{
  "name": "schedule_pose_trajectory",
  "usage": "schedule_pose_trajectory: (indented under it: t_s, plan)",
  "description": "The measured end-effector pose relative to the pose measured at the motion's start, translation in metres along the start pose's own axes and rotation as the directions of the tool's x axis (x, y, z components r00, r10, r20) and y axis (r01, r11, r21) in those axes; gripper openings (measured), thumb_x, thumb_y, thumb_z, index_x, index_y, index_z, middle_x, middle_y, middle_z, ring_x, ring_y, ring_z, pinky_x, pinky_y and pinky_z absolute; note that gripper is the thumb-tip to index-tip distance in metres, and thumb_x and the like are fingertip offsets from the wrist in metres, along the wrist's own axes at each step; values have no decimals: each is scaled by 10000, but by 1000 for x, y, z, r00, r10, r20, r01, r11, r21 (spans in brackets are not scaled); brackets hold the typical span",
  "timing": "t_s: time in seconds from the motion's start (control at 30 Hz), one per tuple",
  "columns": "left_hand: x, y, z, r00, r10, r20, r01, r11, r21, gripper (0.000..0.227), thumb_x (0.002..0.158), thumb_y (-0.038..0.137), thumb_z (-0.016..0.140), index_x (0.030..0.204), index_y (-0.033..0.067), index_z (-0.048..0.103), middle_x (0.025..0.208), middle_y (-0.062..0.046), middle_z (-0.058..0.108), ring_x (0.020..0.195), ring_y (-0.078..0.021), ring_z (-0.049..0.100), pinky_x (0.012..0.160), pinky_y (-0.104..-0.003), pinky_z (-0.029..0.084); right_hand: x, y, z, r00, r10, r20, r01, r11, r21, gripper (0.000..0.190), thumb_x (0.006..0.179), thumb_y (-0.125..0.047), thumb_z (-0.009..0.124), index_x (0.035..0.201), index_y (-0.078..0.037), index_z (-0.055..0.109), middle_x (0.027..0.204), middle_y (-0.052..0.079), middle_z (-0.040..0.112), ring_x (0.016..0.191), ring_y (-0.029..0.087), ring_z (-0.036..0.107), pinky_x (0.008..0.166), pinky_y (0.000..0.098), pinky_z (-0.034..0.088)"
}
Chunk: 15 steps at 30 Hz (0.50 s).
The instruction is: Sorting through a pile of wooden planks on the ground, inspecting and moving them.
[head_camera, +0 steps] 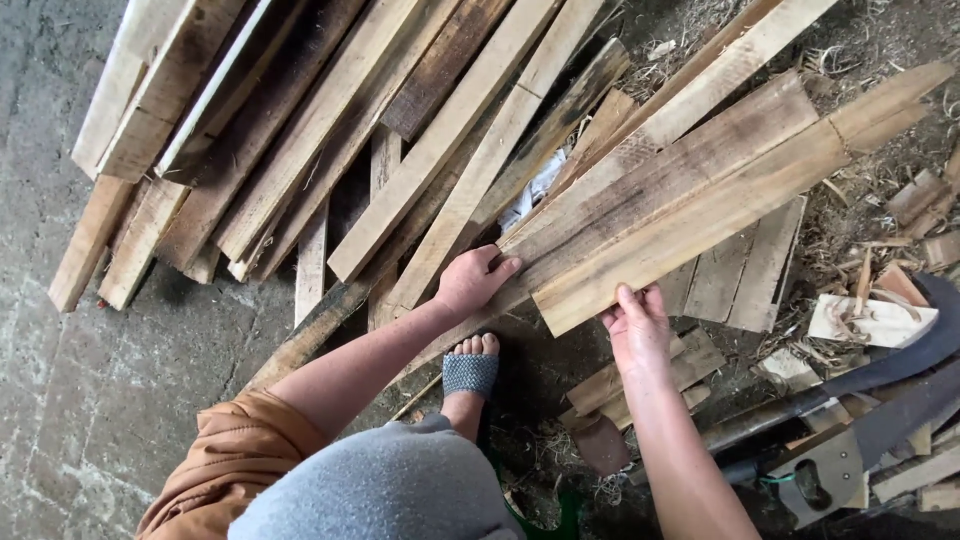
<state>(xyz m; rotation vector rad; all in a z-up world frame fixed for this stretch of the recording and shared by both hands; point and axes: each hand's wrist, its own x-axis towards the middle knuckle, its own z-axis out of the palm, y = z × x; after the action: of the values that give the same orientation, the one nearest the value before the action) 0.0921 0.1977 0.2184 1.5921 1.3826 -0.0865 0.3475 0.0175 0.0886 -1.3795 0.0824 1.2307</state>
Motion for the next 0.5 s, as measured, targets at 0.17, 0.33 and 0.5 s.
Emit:
schedule_pose_trajectory:
  t_s: [0.17,0.33,0.5]
  plan:
    - [3,0,-3,1000,12,4,-12,1000,10,482,938,570,576,1011,104,673,934,-210,713,1026,-402,689,847,-492,559,1,1,-4,1000,-3,9,3,1000,7,258,983,-180,702,1182,-296,586,1070,-88,627,1077,207,695,979,467,589]
    - [4,10,-14,998,52,-24,-53,999,-3,448,944,536,592,987,97,674,923,-230,705,1015,-428,685,836,-507,555,-8,0,-7,1000,-5,4,5,1000,-22,260,973,-179,712,1176,-275,581,1069,-83,620,1074,194,685,957,444,593]
    - [11,18,-23,997,60,-45,-60,998,0,438,950,552,584,1006,129,681,910,-207,721,999,-415,706,840,-496,559,-19,4,-10,998,23,-55,-24,1000,-14,257,975,-178,710,1177,-284,593,1042,-88,621,1028,191,697,936,431,604]
